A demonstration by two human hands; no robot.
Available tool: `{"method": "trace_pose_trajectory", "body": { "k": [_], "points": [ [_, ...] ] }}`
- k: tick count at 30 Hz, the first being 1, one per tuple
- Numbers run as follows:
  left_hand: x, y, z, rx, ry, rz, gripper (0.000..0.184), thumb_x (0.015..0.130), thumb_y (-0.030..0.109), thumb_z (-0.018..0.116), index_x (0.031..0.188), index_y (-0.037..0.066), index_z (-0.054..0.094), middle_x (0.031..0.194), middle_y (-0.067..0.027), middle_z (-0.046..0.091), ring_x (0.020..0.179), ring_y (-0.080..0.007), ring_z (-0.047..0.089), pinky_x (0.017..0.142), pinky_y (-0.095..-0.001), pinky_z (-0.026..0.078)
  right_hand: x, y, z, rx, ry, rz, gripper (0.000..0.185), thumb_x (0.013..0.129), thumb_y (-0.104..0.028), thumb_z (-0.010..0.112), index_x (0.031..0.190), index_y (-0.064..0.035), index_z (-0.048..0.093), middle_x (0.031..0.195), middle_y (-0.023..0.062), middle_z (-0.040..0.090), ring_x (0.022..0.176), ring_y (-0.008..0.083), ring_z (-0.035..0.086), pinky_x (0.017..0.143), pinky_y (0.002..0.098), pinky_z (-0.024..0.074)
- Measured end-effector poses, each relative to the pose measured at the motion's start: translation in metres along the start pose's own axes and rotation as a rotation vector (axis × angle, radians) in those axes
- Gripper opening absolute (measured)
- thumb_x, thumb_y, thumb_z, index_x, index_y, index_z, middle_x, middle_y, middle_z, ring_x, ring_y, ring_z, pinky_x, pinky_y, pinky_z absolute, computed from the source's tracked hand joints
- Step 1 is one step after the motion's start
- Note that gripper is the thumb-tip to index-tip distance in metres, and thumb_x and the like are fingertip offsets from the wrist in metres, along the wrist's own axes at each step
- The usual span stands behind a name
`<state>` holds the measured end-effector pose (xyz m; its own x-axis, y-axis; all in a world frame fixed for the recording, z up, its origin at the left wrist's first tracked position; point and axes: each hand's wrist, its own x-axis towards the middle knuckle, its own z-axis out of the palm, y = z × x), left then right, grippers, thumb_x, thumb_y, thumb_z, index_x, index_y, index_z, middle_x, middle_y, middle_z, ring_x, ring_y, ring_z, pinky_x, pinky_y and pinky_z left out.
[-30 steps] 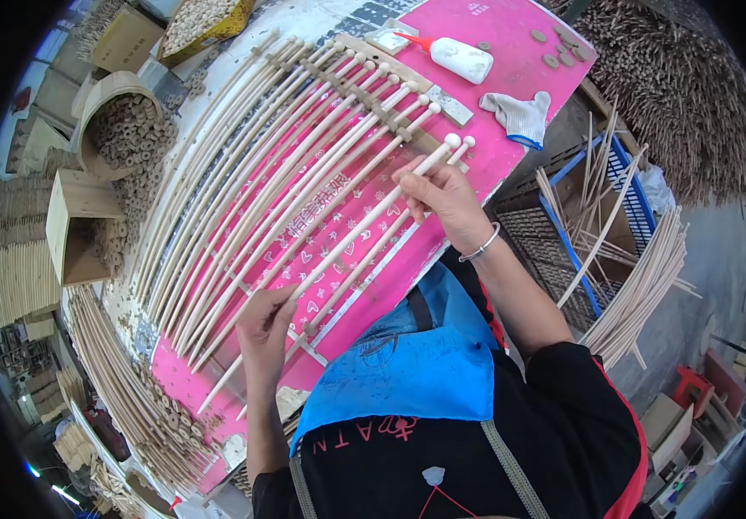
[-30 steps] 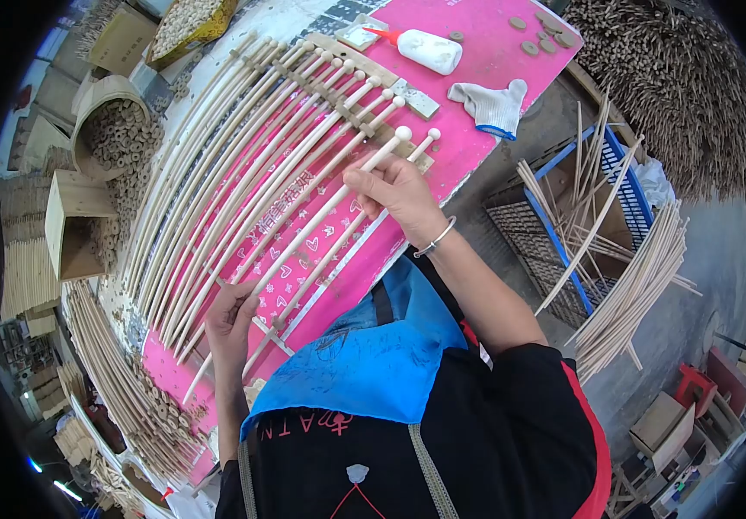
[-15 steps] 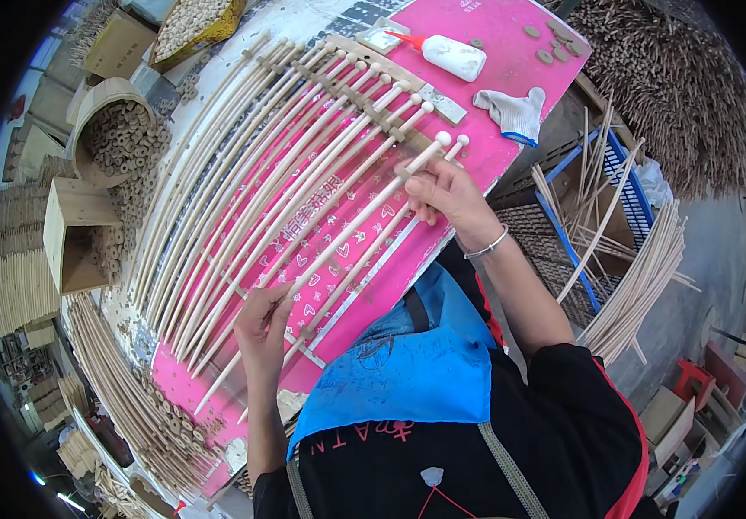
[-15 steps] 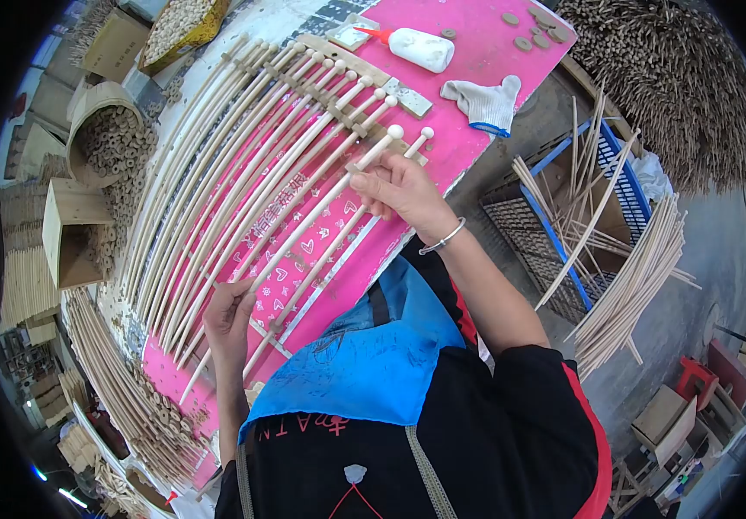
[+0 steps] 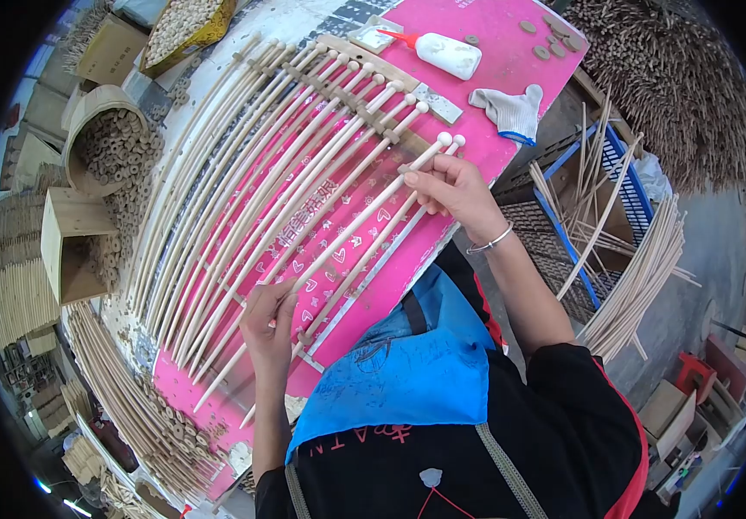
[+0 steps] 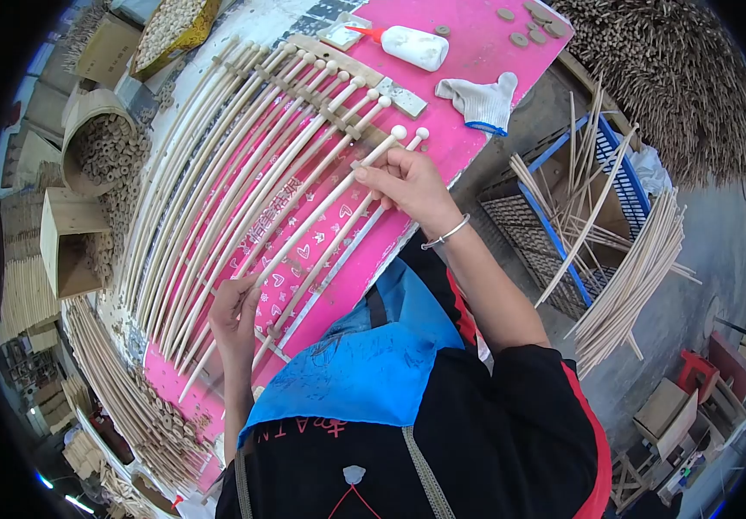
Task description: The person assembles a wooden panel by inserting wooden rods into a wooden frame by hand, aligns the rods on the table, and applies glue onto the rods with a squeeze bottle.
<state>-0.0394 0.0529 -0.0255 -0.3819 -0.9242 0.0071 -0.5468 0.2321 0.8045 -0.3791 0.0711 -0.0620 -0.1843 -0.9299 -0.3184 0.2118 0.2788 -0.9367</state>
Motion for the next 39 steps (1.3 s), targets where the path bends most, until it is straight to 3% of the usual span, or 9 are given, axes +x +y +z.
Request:
{"method": "trace_pose_trajectory", "body": {
  "k": [9, 18, 24, 27, 30, 33, 39],
  "points": [
    [0.021, 0.001, 0.036, 0.063, 0.082, 0.105, 0.018, 0.095, -0.003, 0.067, 0.112, -0.002, 0.073, 0.095, -0.0116, 0.066, 0.080, -0.0172, 0.066, 0.067, -0.0279, 0.053, 0.021, 0.005, -0.021, -0.360, 0.303, -0.189, 0.041, 0.089, -0.040, 0.082, 0.088, -0.0003, 0.074, 0.065, 0.0008, 0.063, 0.060, 0.0068, 0.058, 0.054, 0.0272, 0.0434],
    [0.030, -0.007, 0.053, 0.221, 0.137, 0.161, 0.017, 0.094, 0.002, 0.070, 0.111, 0.002, 0.074, 0.100, -0.0111, 0.068, 0.084, -0.0228, 0.069, 0.069, -0.0324, 0.054, 0.009, 0.011, -0.037, -0.252, 0.340, -0.240, 0.024, 0.097, -0.024, 0.072, 0.096, -0.0001, 0.072, 0.069, -0.0010, 0.064, 0.061, 0.0049, 0.057, 0.054, 0.0246, 0.0431],
    [0.029, -0.011, 0.056, 0.538, 0.138, 0.155, 0.019, 0.092, 0.010, 0.073, 0.111, 0.007, 0.074, 0.100, -0.0072, 0.069, 0.095, -0.0281, 0.067, 0.086, -0.0410, 0.051, 0.006, 0.015, -0.039, -0.202, 0.325, -0.249, 0.019, 0.099, -0.020, 0.070, 0.100, -0.0005, 0.071, 0.070, -0.0019, 0.063, 0.061, 0.0038, 0.055, 0.053, 0.0225, 0.0416],
    [0.028, -0.016, 0.057, 0.543, 0.133, 0.160, 0.026, 0.092, 0.011, 0.073, 0.119, 0.009, 0.073, 0.103, -0.0078, 0.068, 0.097, -0.0277, 0.065, 0.087, -0.0420, 0.049, 0.002, 0.017, -0.041, -0.202, 0.338, -0.265, 0.018, 0.099, -0.019, 0.069, 0.100, -0.0009, 0.071, 0.070, -0.0018, 0.063, 0.060, 0.0035, 0.054, 0.053, 0.0219, 0.0415],
    [0.024, -0.004, 0.050, 0.558, 0.213, 0.306, 0.037, 0.090, 0.012, 0.075, 0.127, 0.010, 0.070, 0.107, -0.0095, 0.065, 0.098, -0.0277, 0.063, 0.082, -0.0417, 0.048, -0.007, 0.018, -0.043, -0.200, 0.346, -0.261, 0.019, 0.100, -0.019, 0.069, 0.100, -0.0010, 0.071, 0.071, -0.0017, 0.063, 0.060, 0.0034, 0.054, 0.053, 0.0218, 0.0419],
    [0.003, 0.010, 0.035, 0.477, -0.054, 0.285, 0.048, 0.086, 0.013, 0.078, 0.133, 0.010, 0.068, 0.108, -0.0100, 0.063, 0.101, -0.0282, 0.062, 0.084, -0.0440, 0.047, -0.017, 0.023, -0.045, -0.164, 0.302, -0.212, 0.020, 0.101, -0.020, 0.068, 0.100, -0.0005, 0.072, 0.071, -0.0015, 0.063, 0.060, 0.0037, 0.055, 0.054, 0.0220, 0.0434],
    [-0.023, -0.008, 0.031, 0.514, -0.170, 0.281, 0.042, 0.086, 0.008, 0.075, 0.128, 0.008, 0.070, 0.096, -0.0082, 0.061, 0.090, -0.0264, 0.063, 0.073, -0.0410, 0.051, -0.035, 0.027, -0.026, -0.164, 0.105, -0.001, 0.025, 0.101, -0.024, 0.069, 0.100, 0.0009, 0.073, 0.075, 0.0021, 0.069, 0.061, 0.0069, 0.062, 0.055, 0.0226, 0.0496]
  ]
}}
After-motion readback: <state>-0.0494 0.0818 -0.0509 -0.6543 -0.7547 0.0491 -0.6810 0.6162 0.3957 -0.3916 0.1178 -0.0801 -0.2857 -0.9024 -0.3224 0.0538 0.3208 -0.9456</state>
